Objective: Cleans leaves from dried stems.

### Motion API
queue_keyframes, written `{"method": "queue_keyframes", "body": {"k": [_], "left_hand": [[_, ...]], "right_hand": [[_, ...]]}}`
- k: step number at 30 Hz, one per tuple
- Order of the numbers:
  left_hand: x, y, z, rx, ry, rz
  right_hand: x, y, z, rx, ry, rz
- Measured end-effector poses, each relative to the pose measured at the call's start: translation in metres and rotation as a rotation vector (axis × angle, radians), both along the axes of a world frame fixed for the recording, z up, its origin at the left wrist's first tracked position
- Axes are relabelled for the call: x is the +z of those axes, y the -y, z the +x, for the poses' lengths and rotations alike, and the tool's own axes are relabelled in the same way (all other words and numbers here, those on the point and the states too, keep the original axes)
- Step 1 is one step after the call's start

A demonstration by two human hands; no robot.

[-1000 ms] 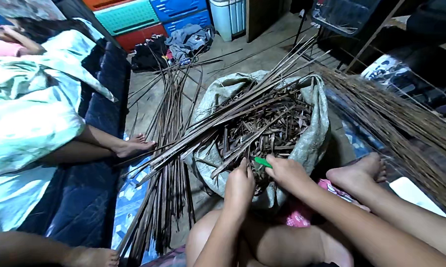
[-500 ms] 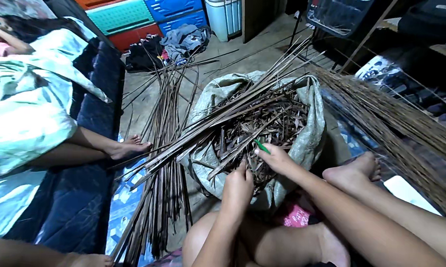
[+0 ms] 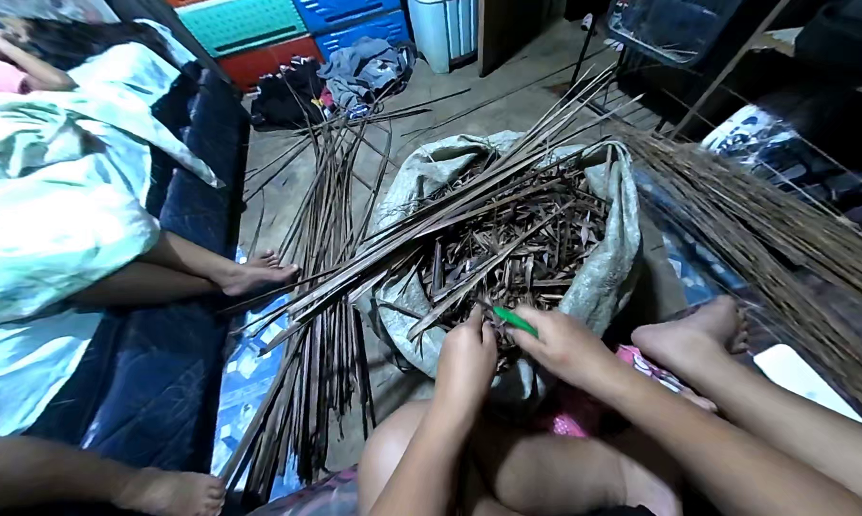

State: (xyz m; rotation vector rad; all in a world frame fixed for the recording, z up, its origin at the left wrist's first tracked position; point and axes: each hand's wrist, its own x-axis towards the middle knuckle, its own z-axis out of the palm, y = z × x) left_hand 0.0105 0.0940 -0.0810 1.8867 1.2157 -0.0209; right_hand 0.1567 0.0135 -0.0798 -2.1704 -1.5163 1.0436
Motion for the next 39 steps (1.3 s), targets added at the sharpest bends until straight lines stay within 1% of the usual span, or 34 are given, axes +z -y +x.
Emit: {"method": "queue_keyframes", "body": {"k": [4, 10, 12, 14, 16, 18, 21, 24, 25, 27, 28, 30, 32, 34, 37, 39], "left_hand": [[0.004, 0.002, 0.002, -0.002, -0.037, 0.01], [0.001, 0.003, 0.003, -0.014, -0.06, 0.045], [0.0, 0.003, 0.004, -0.021, -0.062, 0.033], [-0.002, 0.004, 0.003, -0.022, -0.052, 0.032], [-0.003, 0.003, 0.002, -0.02, -0.033, 0.04], [-0.003, 0.002, 0.0, -0.013, -0.013, 0.042], [-0.003, 0.003, 0.002, -0.015, 0.013, 0.033], [0.0, 0.007, 0.004, -0.032, 0.025, 0.005], [0.001, 0.008, 0.003, -0.037, 0.027, -0.001], [0.001, 0.009, 0.002, -0.043, 0.021, -0.003], [0.0, 0.009, 0.002, -0.045, 0.019, -0.004], [-0.001, 0.009, 0.002, -0.047, 0.012, -0.005], [0.0, 0.007, 0.003, -0.041, 0.002, -0.011], [0.0, 0.004, 0.003, -0.033, -0.005, -0.016], [0.001, 0.001, 0.003, -0.036, -0.033, -0.029], [0.003, 0.002, 0.003, -0.035, -0.053, -0.018]], "right_hand": [[0.002, 0.016, -0.01, 0.057, 0.157, -0.073], [-0.005, -0.013, -0.007, 0.05, 0.292, -0.129], [-0.015, -0.026, 0.002, -0.009, 0.346, -0.12], [-0.017, -0.039, 0.018, -0.116, 0.369, -0.161], [-0.016, -0.045, 0.033, -0.193, 0.338, -0.172], [-0.015, -0.043, 0.039, -0.212, 0.191, -0.101], [-0.024, -0.041, 0.032, -0.259, -0.248, 0.038], [-0.028, -0.047, 0.018, -0.41, -0.621, 0.056], [-0.029, -0.051, 0.015, -0.451, -0.7, 0.051], [-0.029, -0.06, 0.015, -0.537, -0.764, 0.066], [-0.03, -0.064, 0.017, -0.576, -0.743, 0.082], [-0.033, -0.067, 0.027, -0.567, -0.564, 0.097], [-0.024, -0.061, 0.034, -0.418, -0.335, 0.03], [-0.011, -0.042, 0.026, -0.262, -0.168, -0.041], [0.007, -0.01, 0.005, -0.072, 0.007, -0.126], [0.013, 0.005, -0.005, 0.013, 0.095, -0.149]]}}
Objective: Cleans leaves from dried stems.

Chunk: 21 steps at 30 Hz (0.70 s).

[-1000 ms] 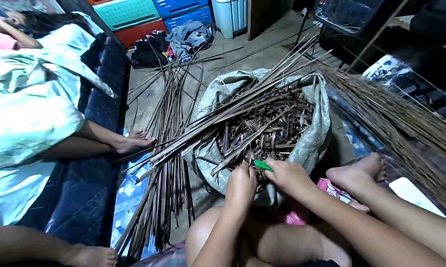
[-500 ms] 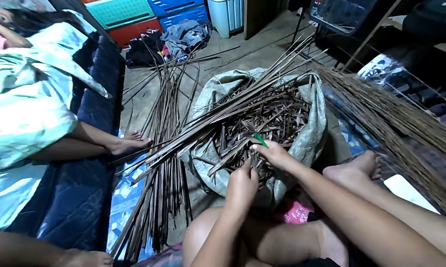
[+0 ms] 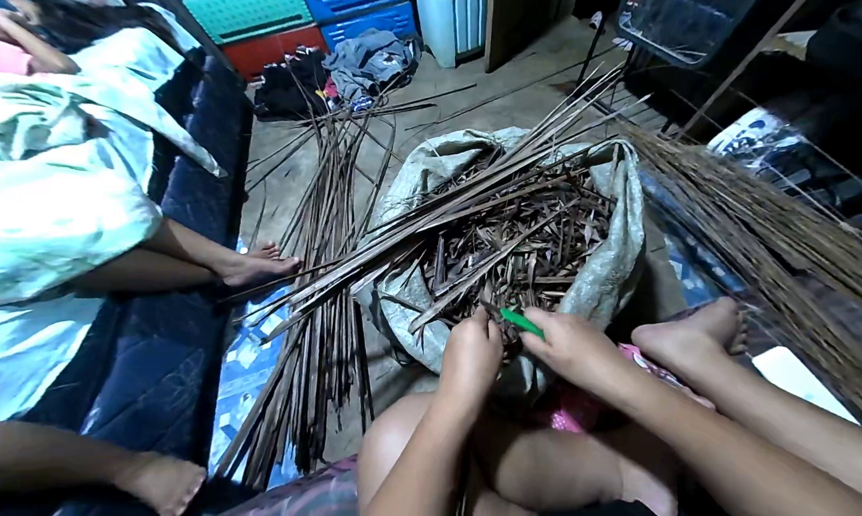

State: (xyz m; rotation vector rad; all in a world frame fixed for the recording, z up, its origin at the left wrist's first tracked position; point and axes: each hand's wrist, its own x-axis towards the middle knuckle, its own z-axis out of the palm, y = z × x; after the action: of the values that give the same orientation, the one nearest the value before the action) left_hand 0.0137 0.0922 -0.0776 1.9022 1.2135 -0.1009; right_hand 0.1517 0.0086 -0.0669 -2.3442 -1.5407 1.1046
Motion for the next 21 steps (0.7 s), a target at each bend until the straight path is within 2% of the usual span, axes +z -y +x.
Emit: {"method": "queue_keyframes", "body": {"k": [5, 10, 13, 17, 21], "left_hand": [[-0.001, 0.001, 0.0, 0.005, -0.009, 0.025], [-0.005, 0.002, 0.001, -0.006, -0.014, 0.012], [-0.006, 0.001, 0.001, -0.003, -0.001, 0.02], [-0.007, -0.002, 0.001, 0.004, -0.003, 0.021], [-0.004, 0.001, 0.001, 0.014, -0.004, 0.031]], "right_hand": [[-0.006, -0.002, -0.005, 0.067, 0.165, -0.006], [-0.03, -0.036, 0.024, -0.111, 0.212, -0.067], [-0.026, -0.04, 0.037, -0.195, 0.16, -0.045], [-0.014, -0.015, 0.015, -0.061, -0.05, 0.022], [-0.01, -0.005, -0.002, 0.048, 0.022, -0.044]]}}
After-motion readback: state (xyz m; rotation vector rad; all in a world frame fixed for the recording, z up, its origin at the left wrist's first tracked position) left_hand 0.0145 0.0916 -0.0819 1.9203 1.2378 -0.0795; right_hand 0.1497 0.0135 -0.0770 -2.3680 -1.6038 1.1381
